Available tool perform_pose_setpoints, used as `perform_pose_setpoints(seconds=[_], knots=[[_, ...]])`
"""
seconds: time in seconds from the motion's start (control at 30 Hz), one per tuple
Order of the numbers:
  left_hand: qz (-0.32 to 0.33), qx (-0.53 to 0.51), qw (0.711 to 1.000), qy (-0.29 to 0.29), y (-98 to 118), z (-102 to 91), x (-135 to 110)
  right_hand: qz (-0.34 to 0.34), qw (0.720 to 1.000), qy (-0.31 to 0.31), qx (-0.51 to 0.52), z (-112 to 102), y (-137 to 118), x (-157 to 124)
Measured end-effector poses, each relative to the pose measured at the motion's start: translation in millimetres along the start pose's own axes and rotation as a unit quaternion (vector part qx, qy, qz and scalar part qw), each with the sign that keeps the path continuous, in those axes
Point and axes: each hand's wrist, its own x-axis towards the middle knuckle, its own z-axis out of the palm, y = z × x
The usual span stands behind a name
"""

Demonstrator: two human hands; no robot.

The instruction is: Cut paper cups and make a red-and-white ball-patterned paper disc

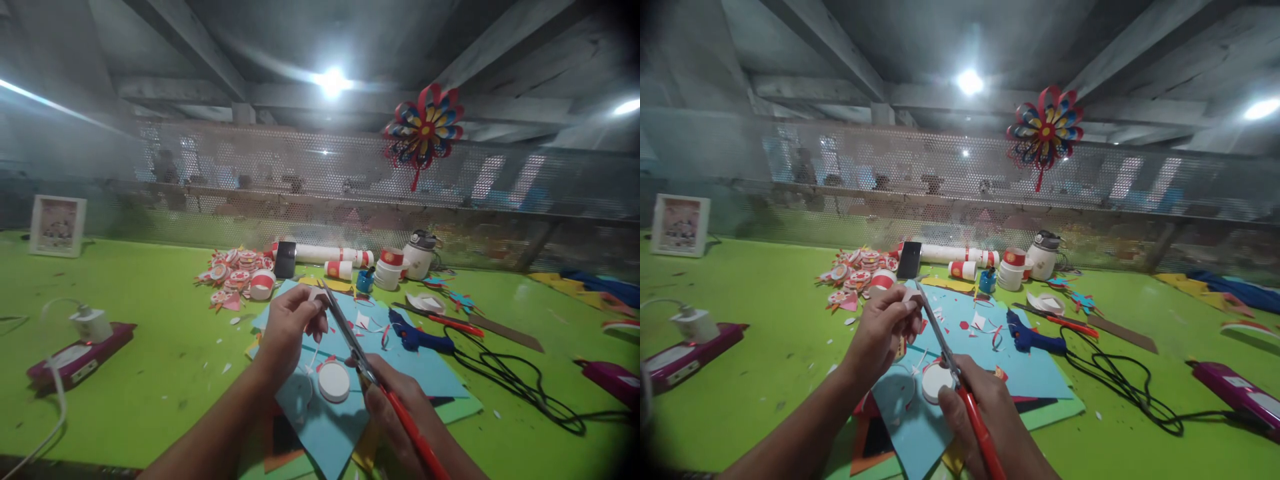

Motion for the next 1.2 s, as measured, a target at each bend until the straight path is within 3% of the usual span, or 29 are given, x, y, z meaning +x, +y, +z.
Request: perform_pose_setpoints(seconds=[0.7, 0.93, 1.07, 1.2], knots=[[-0.019, -0.003, 1.000, 0.004, 1.7, 1.6, 0.7, -0.029, 0.998, 0.043, -0.037, 2.7, 5.7, -0.8], [-0.052, -0.053, 0.997, 0.001, 3.2, 1.5, 1.7, 0.019, 0.997, 0.070, 0.012, 5.4, 7.2, 0.4], [-0.092, -0.058, 0.993, -0.040, 4.2, 1.8, 2.2, 0.060, 0.993, 0.075, 0.071, -4.8, 4.3, 11.4], [-0.148, -0.012, 0.981, -0.127, 3.3, 1.6, 0.8, 0.003, 0.986, 0.058, 0.159, -16.5, -0.1, 30.6]])
